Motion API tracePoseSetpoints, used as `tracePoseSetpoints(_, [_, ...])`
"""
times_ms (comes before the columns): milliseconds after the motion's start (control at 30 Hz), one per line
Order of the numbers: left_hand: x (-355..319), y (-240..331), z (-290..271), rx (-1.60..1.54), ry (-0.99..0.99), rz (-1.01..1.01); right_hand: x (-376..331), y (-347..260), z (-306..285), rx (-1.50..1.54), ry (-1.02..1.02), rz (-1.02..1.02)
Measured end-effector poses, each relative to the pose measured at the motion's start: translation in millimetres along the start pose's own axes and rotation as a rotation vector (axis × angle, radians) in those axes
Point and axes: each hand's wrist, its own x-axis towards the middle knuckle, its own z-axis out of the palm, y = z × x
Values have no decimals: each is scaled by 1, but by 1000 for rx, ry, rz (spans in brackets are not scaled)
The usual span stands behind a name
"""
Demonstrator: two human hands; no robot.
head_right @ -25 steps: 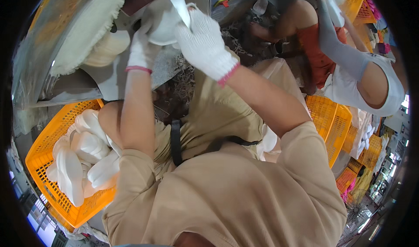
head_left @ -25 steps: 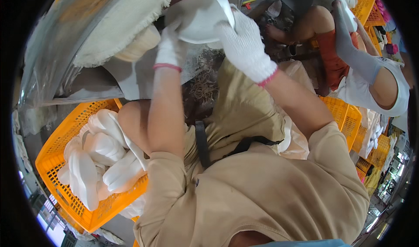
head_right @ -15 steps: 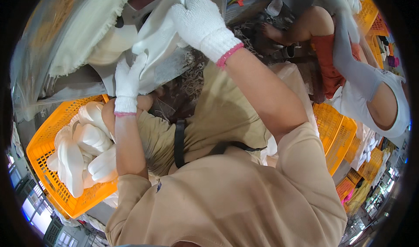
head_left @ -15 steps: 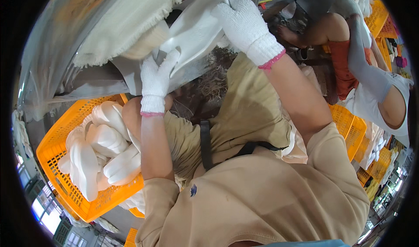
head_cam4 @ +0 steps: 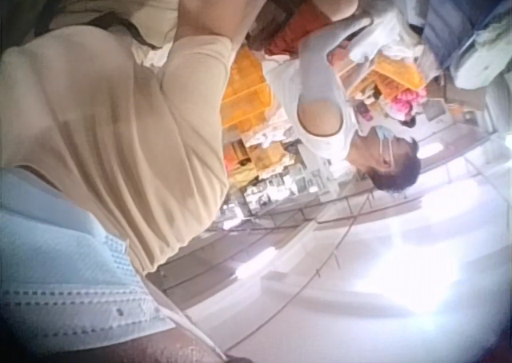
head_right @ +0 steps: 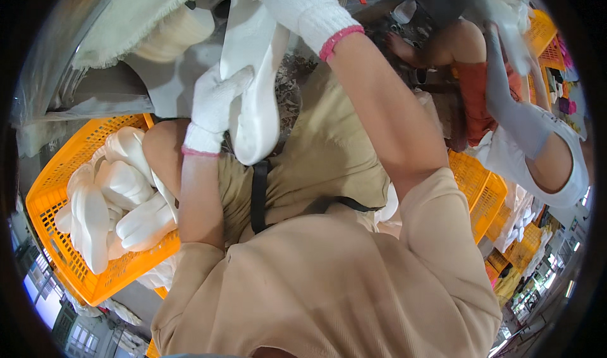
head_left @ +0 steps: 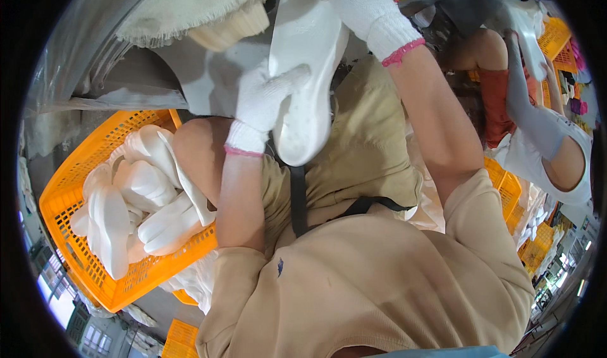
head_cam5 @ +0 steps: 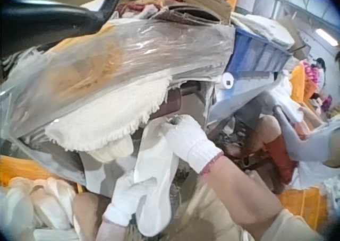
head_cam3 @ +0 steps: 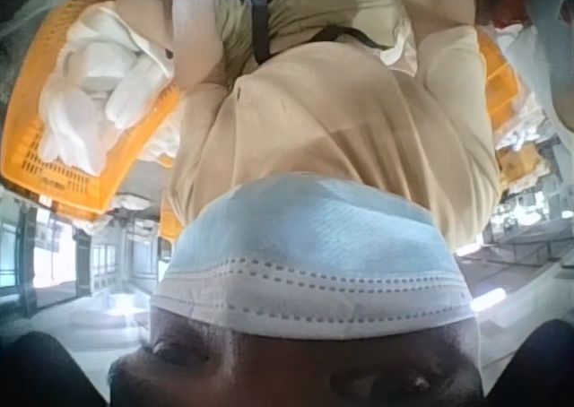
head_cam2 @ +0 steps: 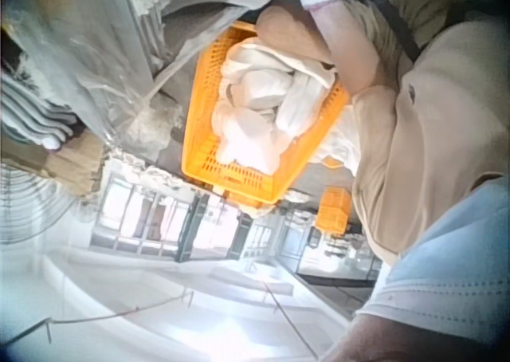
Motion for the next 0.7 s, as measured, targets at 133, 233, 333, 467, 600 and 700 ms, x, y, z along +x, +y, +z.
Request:
tracePoseSetpoints(133, [23, -10, 62, -481, 126, 66, -63, -7, -31, -202, -77, -222])
tracePoseSetpoints(233, [53, -11, 95, -684, 260, 132, -118, -7, -46, 274, -21, 61])
tracePoseSetpoints(333, [87, -16, 113, -651, 350, 6, -119, 3, -39, 209, 283, -53])
tracePoseSetpoints(467, [138, -6, 68, -498, 100, -159, -72, 13, -15, 5, 377, -94])
tracePoseSetpoints(600, [119, 4, -16, 661, 314, -74, -16, 21, -4, -21, 220, 63])
tracePoseSetpoints(700, [53, 2, -39, 859, 307, 187, 13, 25, 3, -30, 102, 112])
